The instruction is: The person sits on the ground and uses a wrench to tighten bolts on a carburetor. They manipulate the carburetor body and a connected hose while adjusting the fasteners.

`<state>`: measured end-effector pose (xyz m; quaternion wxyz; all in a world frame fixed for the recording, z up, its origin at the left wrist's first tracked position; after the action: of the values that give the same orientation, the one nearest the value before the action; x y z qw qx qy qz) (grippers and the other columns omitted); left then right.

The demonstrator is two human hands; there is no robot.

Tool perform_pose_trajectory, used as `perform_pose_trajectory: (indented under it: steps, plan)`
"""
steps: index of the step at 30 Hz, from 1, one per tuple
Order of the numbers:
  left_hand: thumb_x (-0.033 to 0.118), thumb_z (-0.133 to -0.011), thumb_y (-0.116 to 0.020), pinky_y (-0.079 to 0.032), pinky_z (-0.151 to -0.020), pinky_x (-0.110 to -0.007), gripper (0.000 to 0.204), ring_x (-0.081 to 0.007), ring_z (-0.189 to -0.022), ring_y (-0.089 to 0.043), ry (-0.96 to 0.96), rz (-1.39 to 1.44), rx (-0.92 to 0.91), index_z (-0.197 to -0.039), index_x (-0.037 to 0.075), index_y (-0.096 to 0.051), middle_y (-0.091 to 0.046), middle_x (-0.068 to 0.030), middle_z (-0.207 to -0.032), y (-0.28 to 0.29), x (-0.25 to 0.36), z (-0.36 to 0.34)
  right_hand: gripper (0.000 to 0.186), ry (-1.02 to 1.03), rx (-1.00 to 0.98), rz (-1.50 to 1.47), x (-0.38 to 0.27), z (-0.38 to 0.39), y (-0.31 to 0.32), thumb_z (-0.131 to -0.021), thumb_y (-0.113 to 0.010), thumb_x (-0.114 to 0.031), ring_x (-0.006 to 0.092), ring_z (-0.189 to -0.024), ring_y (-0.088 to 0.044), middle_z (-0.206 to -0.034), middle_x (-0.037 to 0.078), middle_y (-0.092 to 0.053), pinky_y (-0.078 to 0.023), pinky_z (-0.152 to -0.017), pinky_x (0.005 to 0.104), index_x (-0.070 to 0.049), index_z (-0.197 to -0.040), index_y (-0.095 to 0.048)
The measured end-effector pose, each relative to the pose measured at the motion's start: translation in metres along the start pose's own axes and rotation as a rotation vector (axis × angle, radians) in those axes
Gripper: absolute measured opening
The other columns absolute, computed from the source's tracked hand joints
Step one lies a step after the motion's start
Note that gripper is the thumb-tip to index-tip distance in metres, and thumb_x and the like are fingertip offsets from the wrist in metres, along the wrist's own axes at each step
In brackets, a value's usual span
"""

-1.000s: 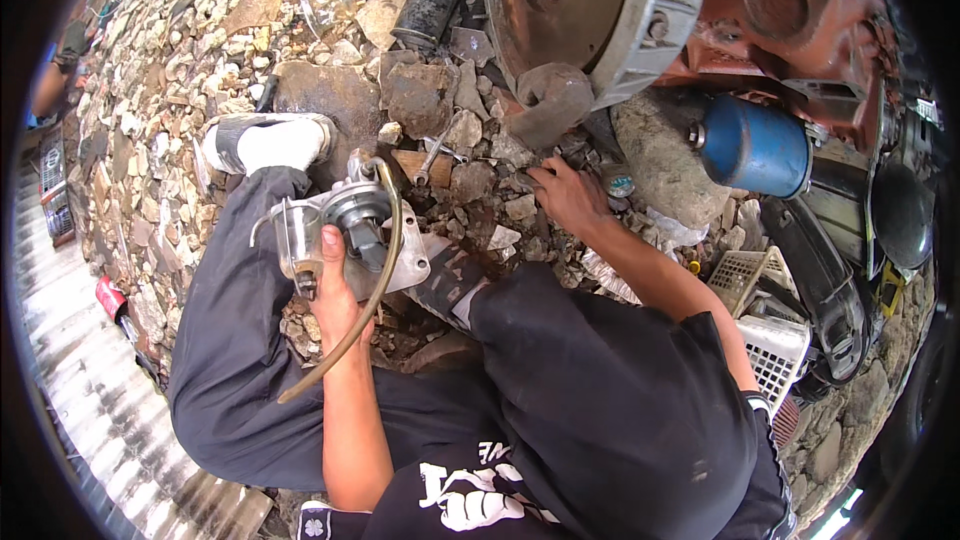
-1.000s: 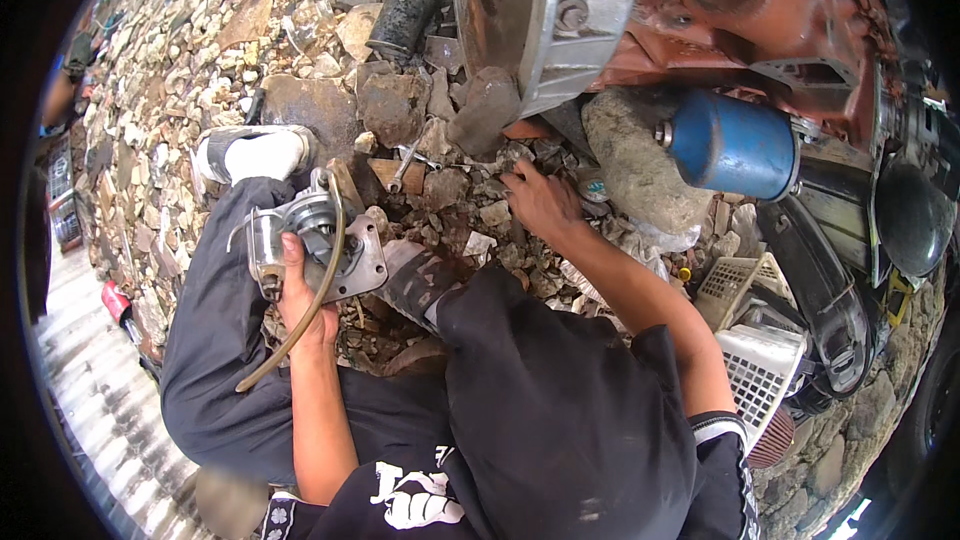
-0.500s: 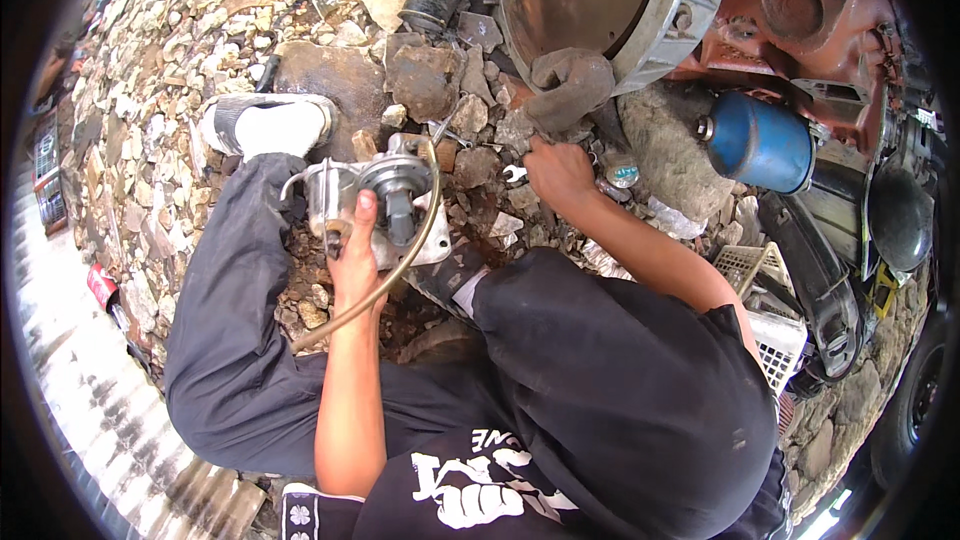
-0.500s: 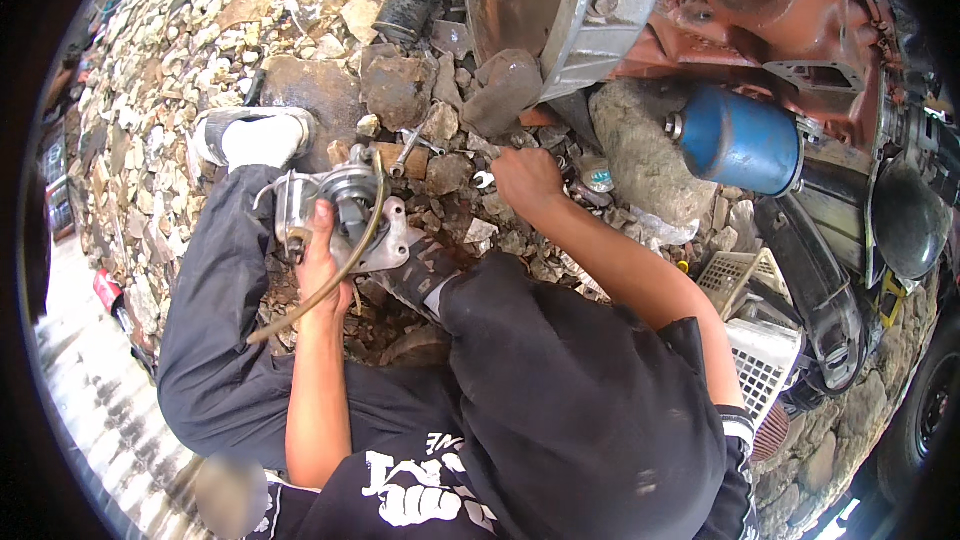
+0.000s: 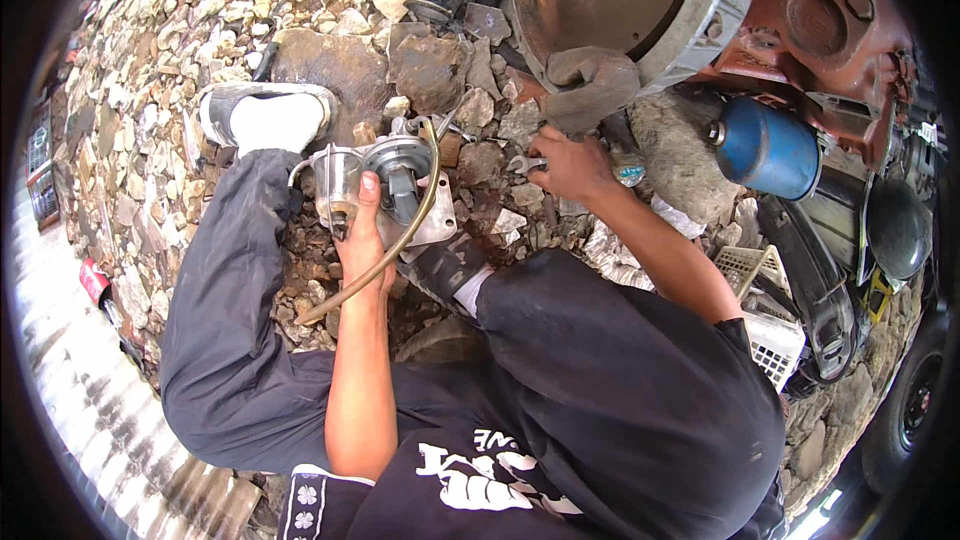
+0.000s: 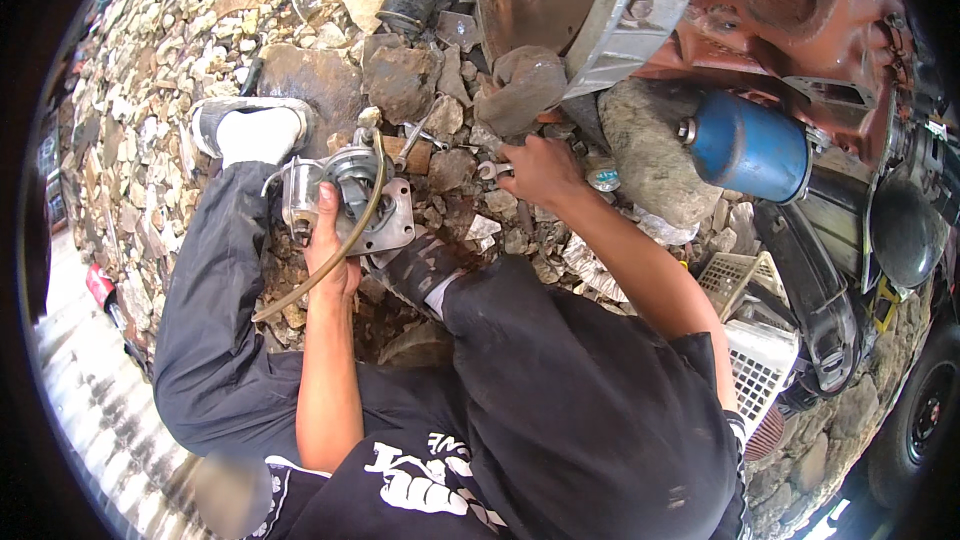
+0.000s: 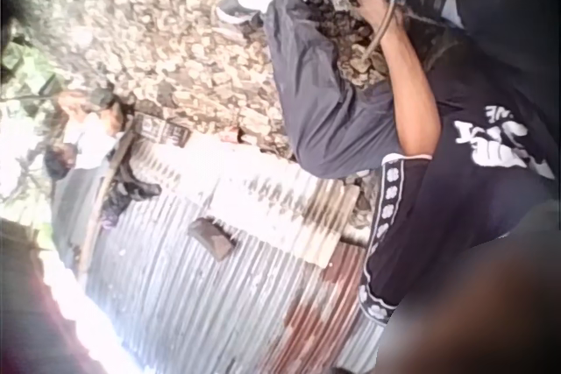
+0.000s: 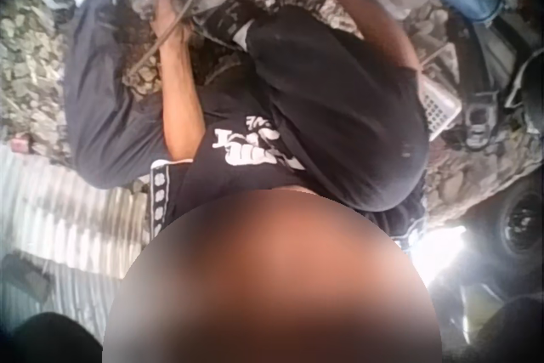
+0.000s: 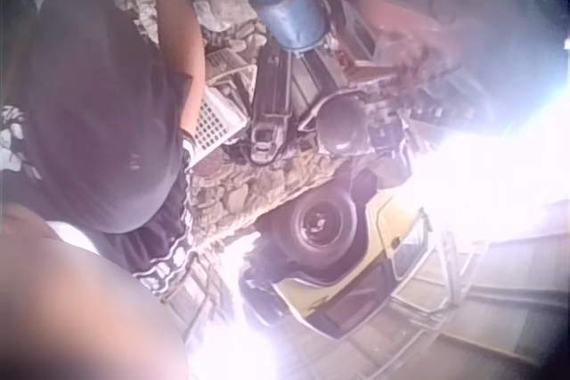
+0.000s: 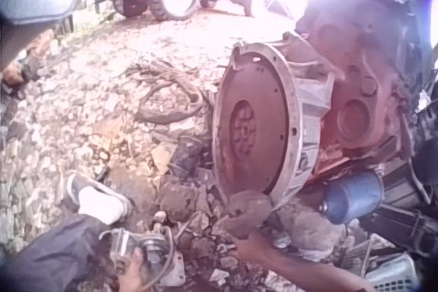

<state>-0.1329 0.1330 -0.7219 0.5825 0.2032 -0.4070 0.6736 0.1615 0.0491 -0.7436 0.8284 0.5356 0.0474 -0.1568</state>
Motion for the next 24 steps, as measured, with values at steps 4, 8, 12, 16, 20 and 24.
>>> perform_pose_trajectory:
  steps: [4,8,12,16,20,24]
  plan:
    - [0.057,-0.084,-0.078,-0.042,-0.113,-0.041,0.094,-0.0246,-0.132,-0.051,0.032,0.025,0.015,-0.151,0.001,-0.040,-0.051,-0.0126,-0.145,0.004,-0.002,-0.003,0.034,0.034,0.097,-0.239,-0.015,0.013,0.001,-0.082,-0.073,-0.027,0.0374,-0.090,-0.070,-0.106,0.013,-0.064,-0.056,-0.080,0.0492,-0.008,-0.110,-0.066]
    - [0.057,-0.083,-0.079,-0.041,-0.114,-0.041,0.097,-0.0250,-0.133,-0.051,0.079,0.012,0.029,-0.150,-0.002,-0.041,-0.050,-0.0142,-0.147,-0.007,0.008,0.008,0.037,-0.007,-0.019,-0.003,-0.035,0.013,-0.029,-0.081,-0.075,-0.025,0.0398,-0.090,-0.070,-0.107,0.014,-0.064,-0.056,-0.079,0.0511,-0.007,-0.112,-0.064]
    - [0.055,-0.084,-0.080,-0.041,-0.113,-0.041,0.095,-0.0255,-0.131,-0.052,0.025,0.006,0.075,-0.149,-0.003,-0.042,-0.052,-0.0146,-0.145,0.014,0.000,0.003,0.027,-0.049,0.031,0.062,-0.038,0.011,-0.032,-0.090,-0.065,-0.022,0.0401,-0.087,-0.071,-0.106,0.016,-0.064,-0.057,-0.077,0.0502,-0.002,-0.107,-0.065]
    - [0.048,-0.086,-0.081,-0.045,-0.109,-0.041,0.084,-0.0242,-0.125,-0.057,-0.023,0.070,0.136,-0.144,-0.001,-0.047,-0.058,-0.0123,-0.138,0.035,0.002,0.000,0.021,-0.086,0.022,0.180,-0.053,0.008,-0.033,-0.093,-0.055,-0.013,0.0382,-0.082,-0.073,-0.100,0.020,-0.069,-0.059,-0.073,0.0487,0.002,-0.096,-0.069]
    - [0.049,-0.089,-0.077,-0.048,-0.105,-0.040,0.074,-0.0228,-0.120,-0.059,-0.053,0.068,0.184,-0.139,0.000,-0.053,-0.062,-0.0108,-0.132,0.049,0.015,-0.001,0.025,-0.077,0.051,0.155,-0.053,-0.003,-0.030,-0.092,-0.052,-0.010,0.0395,-0.082,-0.073,-0.090,0.022,-0.072,-0.059,-0.075,0.0501,0.001,-0.087,-0.075]
    - [0.048,-0.091,-0.075,-0.048,-0.105,-0.039,0.073,-0.0226,-0.120,-0.059,-0.039,0.138,0.166,-0.140,-0.001,-0.053,-0.061,-0.0111,-0.133,0.054,0.023,-0.003,0.022,-0.064,-0.030,0.044,-0.047,0.002,-0.028,-0.088,-0.057,-0.011,0.0423,-0.090,-0.071,-0.093,0.024,-0.072,-0.056,-0.083,0.0511,0.003,-0.090,-0.073]
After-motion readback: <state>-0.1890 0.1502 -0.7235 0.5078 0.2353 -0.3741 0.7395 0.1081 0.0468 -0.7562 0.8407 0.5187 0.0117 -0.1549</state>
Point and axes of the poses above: each hand's wrist, its own z-axis away from the middle knuckle, its own y-axis out of the back of the hand, x = y × z, the point moved 8 cm from there along -z, towards the middle knuckle
